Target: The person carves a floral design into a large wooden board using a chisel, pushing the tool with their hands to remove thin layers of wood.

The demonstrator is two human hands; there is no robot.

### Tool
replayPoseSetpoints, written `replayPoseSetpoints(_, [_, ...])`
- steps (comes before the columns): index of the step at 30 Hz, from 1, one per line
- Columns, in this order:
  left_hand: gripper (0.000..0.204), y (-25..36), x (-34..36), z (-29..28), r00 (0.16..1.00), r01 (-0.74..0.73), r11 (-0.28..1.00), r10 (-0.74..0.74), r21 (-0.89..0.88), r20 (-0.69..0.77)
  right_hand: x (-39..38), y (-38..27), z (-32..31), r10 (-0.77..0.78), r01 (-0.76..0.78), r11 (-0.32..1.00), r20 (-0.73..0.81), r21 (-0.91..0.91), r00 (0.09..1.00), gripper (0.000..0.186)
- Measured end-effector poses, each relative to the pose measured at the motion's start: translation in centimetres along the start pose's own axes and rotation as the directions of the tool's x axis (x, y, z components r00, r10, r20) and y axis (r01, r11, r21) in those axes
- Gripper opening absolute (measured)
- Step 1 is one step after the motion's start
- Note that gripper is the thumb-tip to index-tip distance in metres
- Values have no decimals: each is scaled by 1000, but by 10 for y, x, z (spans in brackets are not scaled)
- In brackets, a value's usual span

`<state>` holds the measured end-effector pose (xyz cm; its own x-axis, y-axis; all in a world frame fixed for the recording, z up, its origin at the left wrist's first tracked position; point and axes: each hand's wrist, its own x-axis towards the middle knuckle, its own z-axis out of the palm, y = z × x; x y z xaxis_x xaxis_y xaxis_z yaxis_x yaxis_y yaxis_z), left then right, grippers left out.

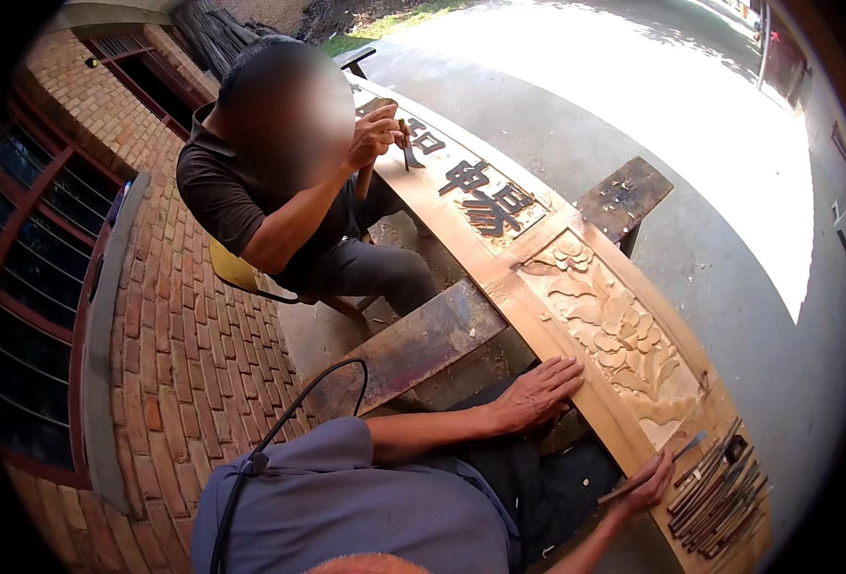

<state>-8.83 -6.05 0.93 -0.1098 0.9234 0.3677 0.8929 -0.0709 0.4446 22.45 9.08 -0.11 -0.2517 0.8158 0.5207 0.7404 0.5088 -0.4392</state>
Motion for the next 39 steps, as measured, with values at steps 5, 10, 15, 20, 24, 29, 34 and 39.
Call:
replayPoseSetpoints(5, [81,17,-30,-23,967,249,968,-249,-15,-49,-5,13,-7,-14,14,1000,2,-12,1000,26])
replayPoseSetpoints(10, [81,28,-74,-24,802,583,808,-556,-85,218,0,11,-1,-32,32,999,-8,6,999,26])
replayPoseSetpoints(15, [56,33,-27,-64,932,240,968,-251,-73,-260,0,14,-3,-86,86,996,-1,17,996,27])
replayPoseSetpoints(20, [46,43,-8,-55,977,76,993,-91,-87,-192,-9,30,-5,24,-24,999,1,-30,1000,26])
replayPoseSetpoints(24, [32,44,-73,10,981,29,977,12,-209,193,-2,7,3,-11,11,1000,-40,-2,999,26])
replayPoseSetpoints(29, [18,43,-66,29,888,-156,973,213,-171,407,-6,8,-5,-6,6,1000,-39,-6,999,27])
replayPoseSetpoints(34, [17,39,-64,34,870,-176,973,225,-149,440,-6,19,2,-24,23,999,-51,-30,998,26])
replayPoseSetpoints(39, [15,42,-64,33,908,-192,973,225,-126,353,-5,21,3,-25,24,1000,-45,-8,999,26])
